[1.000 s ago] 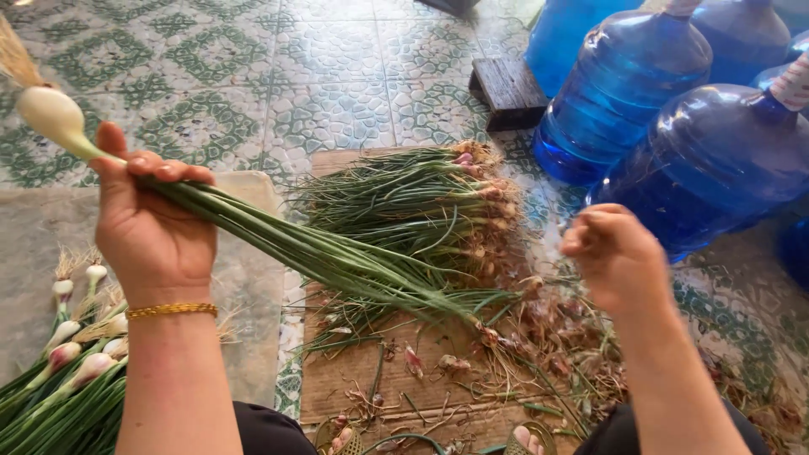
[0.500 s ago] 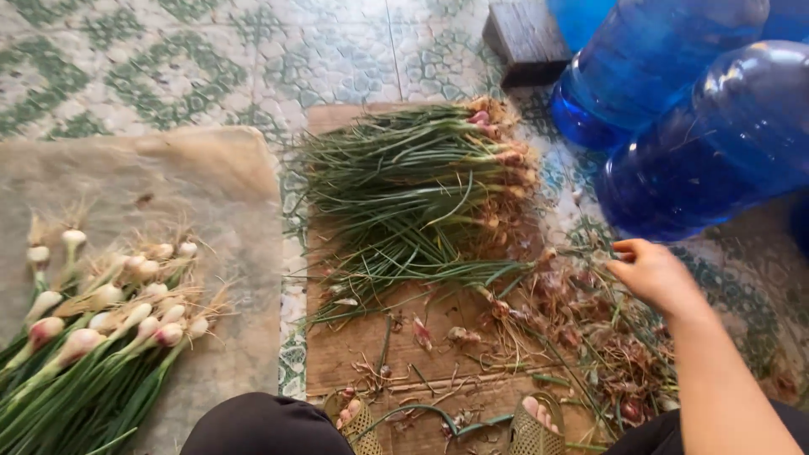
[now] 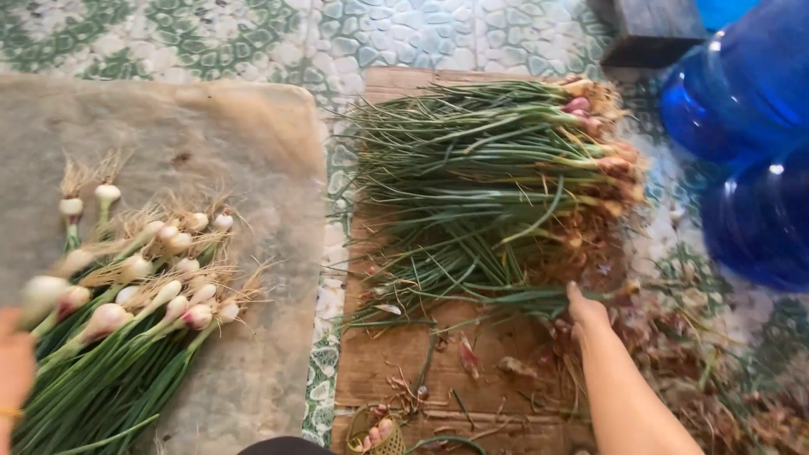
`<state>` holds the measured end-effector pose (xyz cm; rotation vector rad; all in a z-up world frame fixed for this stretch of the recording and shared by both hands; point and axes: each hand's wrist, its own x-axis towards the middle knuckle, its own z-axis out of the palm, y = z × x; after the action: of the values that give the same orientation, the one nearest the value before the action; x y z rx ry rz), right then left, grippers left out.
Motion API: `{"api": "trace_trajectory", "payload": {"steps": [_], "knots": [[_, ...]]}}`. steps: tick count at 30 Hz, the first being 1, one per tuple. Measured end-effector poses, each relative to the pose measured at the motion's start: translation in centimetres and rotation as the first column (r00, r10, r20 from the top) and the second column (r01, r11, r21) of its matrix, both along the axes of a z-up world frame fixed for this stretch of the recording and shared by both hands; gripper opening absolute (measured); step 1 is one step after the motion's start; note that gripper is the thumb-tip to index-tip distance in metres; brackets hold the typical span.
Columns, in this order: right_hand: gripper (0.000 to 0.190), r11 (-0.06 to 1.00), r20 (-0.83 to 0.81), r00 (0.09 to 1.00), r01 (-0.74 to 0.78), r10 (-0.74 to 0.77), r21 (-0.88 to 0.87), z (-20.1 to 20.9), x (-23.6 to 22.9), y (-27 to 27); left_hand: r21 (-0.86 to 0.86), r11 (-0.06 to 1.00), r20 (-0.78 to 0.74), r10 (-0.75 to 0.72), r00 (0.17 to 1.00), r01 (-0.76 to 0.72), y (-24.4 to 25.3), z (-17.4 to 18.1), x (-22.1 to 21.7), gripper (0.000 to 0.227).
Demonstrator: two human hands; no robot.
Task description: The person is cleaning green onions by peeling off the dry outer skin and sorting them into a clean pile.
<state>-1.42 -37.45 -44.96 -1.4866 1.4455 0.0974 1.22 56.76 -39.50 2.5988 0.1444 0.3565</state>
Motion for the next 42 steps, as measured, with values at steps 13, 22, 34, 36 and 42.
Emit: {"api": "trace_trajectory", "payload": {"steps": [13, 22, 34, 36, 42], "knots": [[0.019, 0.835, 0.554, 0.801, -0.134, -0.226, 0.534, 14.2, -1.4, 2.1, 0.257, 0.925, 0.035, -0.300, 0.953, 0.281, -38.6, 29.6, 5.9, 0.053], [0.055, 0.909, 0.720, 0.622, -0.415, 0.308, -0.031, 40.4, -9.8, 14.0, -0.319, 0.591, 0.248, -0.703, 0.667, 0.741, -64.6, 39.0, -3.1, 0.040], [0.032, 0.564, 0.201, 0.570, -0.579, 0.796, -0.589, 44.9, -13.6, 11.8, -0.859, 0.359, 0.045, -0.656, 0.753, 0.364, -66.8, 34.3, -7.7, 0.036], [0.030, 0.667, 0.403, 0.565, -0.402, 0.720, -0.628, 43.9, -12.5, 10.5, -0.853, 0.390, -0.008, -0.674, 0.739, 0.347, -67.0, 32.7, -7.5, 0.047], [0.024, 0.373, 0.151, 0.461, -0.441, 0.875, -0.816, 41.0, -10.7, 10.3, -0.740, 0.525, -0.100, -0.704, 0.703, 0.420, -67.5, 33.8, -8.4, 0.043]]}}
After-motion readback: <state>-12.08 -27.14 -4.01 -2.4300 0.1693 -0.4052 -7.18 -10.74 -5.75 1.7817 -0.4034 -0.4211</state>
